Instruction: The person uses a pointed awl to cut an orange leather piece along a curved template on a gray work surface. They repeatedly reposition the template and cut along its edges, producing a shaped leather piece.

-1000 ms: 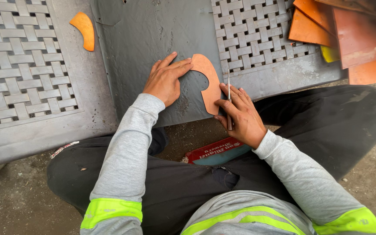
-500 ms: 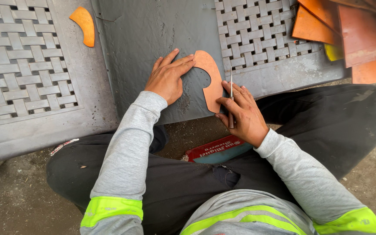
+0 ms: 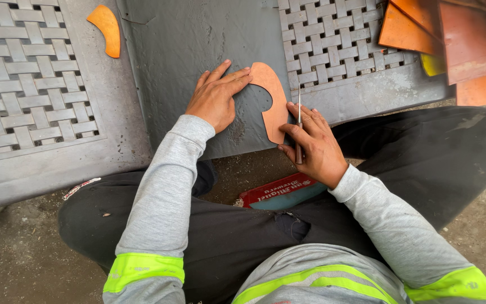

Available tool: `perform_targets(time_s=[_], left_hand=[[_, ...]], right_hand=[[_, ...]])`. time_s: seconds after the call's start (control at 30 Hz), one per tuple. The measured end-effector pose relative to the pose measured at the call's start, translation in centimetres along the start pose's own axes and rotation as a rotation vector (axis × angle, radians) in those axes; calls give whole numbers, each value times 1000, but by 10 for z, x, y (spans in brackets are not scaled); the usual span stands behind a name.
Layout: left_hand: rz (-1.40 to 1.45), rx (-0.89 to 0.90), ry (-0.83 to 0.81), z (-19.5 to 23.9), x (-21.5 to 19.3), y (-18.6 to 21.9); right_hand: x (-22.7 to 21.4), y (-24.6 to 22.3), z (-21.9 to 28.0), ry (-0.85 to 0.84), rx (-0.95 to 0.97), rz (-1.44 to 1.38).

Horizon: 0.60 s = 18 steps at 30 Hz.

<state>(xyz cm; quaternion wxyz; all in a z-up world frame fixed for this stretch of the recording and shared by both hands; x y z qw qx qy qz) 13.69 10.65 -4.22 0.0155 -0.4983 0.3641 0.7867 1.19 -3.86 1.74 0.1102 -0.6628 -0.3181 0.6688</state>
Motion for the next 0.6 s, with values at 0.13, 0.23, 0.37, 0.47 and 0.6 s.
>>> perform_targets(time_s=[0.13, 0.23, 0.37, 0.47, 0.6], left_hand=[[-1, -9, -7, 1, 1, 0], [6, -11, -7, 1, 0, 1], [-1, -21, -22, 2, 1, 3], [-8, -23, -31, 2, 1, 5], [-21, -25, -30, 2, 1, 6]], right_hand=[[0, 0, 0, -10, -3, -7], [-2, 0, 0, -14, -14, 0], [-1, 0, 0, -13, -15, -5], [-2, 0, 1, -10, -14, -4], [-2, 0, 1, -3, -12, -20]])
Point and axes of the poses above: each hand's wrist, its own z-axis away from the middle knuckle, its own x-axis out of the palm, y = z × x, the point moved 10 cm from there along -z, towards the middle knuckle, and after that the axes turned 1 degree about x, right-handed, at the moved point
